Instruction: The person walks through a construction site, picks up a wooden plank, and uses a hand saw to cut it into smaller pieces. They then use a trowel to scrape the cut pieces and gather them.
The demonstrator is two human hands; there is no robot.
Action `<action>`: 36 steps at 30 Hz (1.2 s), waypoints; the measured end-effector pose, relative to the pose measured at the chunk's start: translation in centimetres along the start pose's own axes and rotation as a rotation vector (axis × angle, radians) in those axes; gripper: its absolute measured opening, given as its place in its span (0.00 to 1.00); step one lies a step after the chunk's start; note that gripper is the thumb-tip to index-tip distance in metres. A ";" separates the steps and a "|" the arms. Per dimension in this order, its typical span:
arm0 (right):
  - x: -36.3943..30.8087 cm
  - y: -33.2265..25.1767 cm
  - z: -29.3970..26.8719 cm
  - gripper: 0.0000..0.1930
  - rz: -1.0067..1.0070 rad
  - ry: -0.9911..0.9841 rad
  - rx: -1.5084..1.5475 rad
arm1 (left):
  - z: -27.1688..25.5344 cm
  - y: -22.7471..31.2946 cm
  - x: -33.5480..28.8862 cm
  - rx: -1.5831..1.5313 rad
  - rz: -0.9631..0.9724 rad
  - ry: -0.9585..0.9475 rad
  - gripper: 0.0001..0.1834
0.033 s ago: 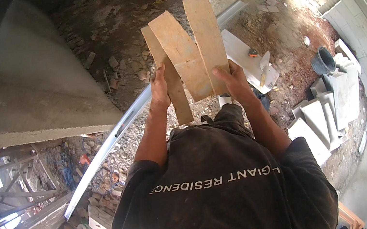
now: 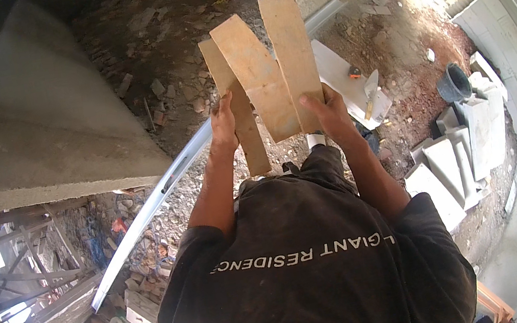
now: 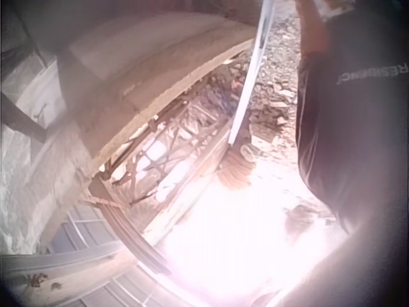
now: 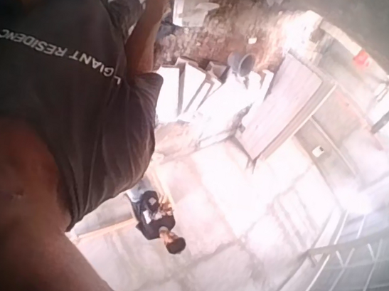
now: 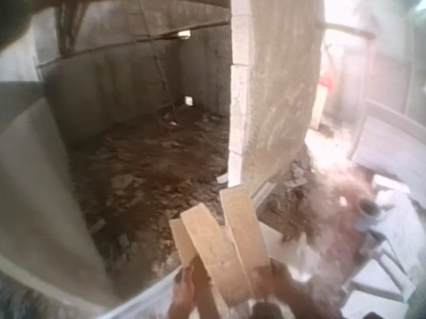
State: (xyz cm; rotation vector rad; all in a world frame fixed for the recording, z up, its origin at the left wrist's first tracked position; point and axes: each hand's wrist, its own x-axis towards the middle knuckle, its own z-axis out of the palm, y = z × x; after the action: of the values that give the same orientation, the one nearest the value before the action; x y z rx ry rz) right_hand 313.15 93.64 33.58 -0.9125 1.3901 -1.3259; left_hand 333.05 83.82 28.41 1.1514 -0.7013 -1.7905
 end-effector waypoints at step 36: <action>5.1 7.5 -27.0 0.22 0.184 0.408 0.076 | 16.8 -19.3 13.4 0.303 -0.001 0.088 0.16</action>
State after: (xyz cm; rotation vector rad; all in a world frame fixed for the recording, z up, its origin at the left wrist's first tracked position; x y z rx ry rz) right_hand 286.65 96.67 23.65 -0.4626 1.6745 -1.4629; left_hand 308.12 80.95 14.15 1.4200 -0.9423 -1.6607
